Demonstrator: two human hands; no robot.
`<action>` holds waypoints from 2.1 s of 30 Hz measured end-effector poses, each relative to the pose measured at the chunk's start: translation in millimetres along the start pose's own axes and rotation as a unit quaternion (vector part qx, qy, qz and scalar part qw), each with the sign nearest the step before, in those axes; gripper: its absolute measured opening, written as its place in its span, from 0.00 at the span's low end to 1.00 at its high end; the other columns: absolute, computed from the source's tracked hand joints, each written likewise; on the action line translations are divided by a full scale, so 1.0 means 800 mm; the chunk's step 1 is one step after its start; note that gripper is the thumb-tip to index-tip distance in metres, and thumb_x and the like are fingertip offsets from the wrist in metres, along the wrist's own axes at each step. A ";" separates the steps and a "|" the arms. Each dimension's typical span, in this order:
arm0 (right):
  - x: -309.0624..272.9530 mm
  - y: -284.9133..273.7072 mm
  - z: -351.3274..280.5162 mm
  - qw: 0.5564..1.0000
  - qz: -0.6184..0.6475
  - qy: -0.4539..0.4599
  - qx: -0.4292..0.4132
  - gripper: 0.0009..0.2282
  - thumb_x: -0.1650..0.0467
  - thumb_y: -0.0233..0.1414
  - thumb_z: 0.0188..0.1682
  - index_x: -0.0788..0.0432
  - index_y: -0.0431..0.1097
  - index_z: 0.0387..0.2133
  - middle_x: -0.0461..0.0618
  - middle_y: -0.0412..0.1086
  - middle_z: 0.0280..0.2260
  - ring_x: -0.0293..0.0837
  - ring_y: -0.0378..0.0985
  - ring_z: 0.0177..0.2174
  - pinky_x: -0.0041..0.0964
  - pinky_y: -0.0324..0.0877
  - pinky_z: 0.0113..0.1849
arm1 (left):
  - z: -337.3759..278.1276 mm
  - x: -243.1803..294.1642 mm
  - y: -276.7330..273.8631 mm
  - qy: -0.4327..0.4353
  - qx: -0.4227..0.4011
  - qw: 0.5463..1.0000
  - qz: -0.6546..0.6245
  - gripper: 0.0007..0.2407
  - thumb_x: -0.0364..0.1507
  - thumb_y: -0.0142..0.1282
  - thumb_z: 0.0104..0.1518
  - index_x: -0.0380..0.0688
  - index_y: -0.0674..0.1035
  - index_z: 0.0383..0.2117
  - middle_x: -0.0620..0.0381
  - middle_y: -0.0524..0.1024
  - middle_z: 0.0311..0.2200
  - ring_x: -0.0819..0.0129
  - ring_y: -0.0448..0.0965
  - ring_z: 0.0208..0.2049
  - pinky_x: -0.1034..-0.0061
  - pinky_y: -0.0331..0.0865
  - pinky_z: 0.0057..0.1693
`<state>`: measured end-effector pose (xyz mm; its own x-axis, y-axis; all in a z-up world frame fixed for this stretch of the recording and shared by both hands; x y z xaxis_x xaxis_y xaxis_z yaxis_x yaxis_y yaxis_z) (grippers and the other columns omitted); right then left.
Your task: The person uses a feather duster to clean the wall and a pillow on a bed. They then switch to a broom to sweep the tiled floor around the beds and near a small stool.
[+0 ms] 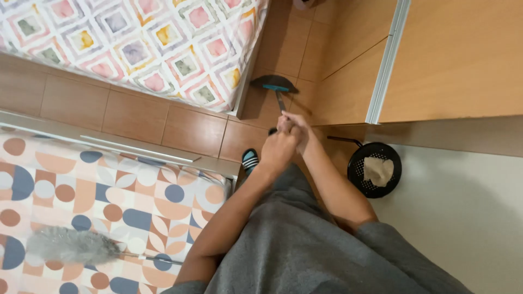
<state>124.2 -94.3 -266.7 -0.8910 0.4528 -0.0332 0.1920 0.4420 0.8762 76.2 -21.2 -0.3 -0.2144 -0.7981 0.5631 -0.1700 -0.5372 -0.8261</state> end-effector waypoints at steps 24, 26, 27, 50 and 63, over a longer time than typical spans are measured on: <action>-0.326 -0.067 0.270 0.941 0.324 -0.078 0.054 0.12 0.65 0.49 0.57 0.62 0.64 0.32 0.42 0.60 0.21 0.33 0.62 0.18 0.27 0.61 0.23 | 0.328 -0.122 -0.069 -0.108 -0.027 0.986 -0.124 0.22 0.20 0.52 0.57 0.44 0.68 0.61 0.44 0.67 0.63 0.44 0.72 0.57 0.57 0.68 0.56; -0.304 -0.011 0.224 0.946 0.308 -0.079 0.063 0.11 0.65 0.49 0.58 0.61 0.63 0.33 0.42 0.60 0.21 0.33 0.62 0.18 0.27 0.62 0.23 | 0.322 -0.122 -0.063 -0.109 -0.023 0.984 -0.138 0.21 0.21 0.54 0.58 0.44 0.69 0.60 0.45 0.67 0.63 0.44 0.72 0.57 0.57 0.69 0.56; -0.292 0.017 0.202 0.951 0.291 -0.081 0.071 0.10 0.65 0.49 0.58 0.61 0.62 0.34 0.42 0.60 0.22 0.33 0.61 0.19 0.27 0.62 0.24 | 0.317 -0.123 -0.061 -0.111 -0.018 0.982 -0.153 0.20 0.22 0.55 0.59 0.44 0.69 0.59 0.46 0.68 0.62 0.45 0.73 0.57 0.58 0.69 0.56; -0.276 0.026 0.171 0.927 0.357 -0.028 -0.115 0.12 0.69 0.52 0.55 0.57 0.57 0.25 0.43 0.58 0.22 0.38 0.62 0.23 0.30 0.60 0.27 | 0.313 -0.081 -0.080 0.074 0.115 0.983 -0.122 0.16 0.35 0.59 0.64 0.39 0.72 0.52 0.47 0.78 0.48 0.46 0.79 0.45 0.61 0.72 0.50; -0.175 0.052 0.021 0.960 0.268 -0.075 0.020 0.13 0.66 0.50 0.60 0.60 0.59 0.30 0.43 0.60 0.22 0.32 0.63 0.19 0.24 0.63 0.23 | 0.156 0.008 -0.089 0.142 0.160 0.967 -0.137 0.11 0.34 0.61 0.63 0.41 0.75 0.41 0.49 0.77 0.50 0.54 0.81 0.48 0.64 0.74 0.50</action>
<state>264.0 -126.5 -233.8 -0.5903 0.7293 0.3459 0.6250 0.1419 0.7676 206.8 -22.1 60.1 -0.4674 -0.5303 0.7074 0.0385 -0.8116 -0.5829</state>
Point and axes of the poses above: each hand's wrist, its own z-axis towards the middle knuckle, its own y-axis out of the palm, x = y × z, the point moved 7 cm from there along z, towards the middle knuckle
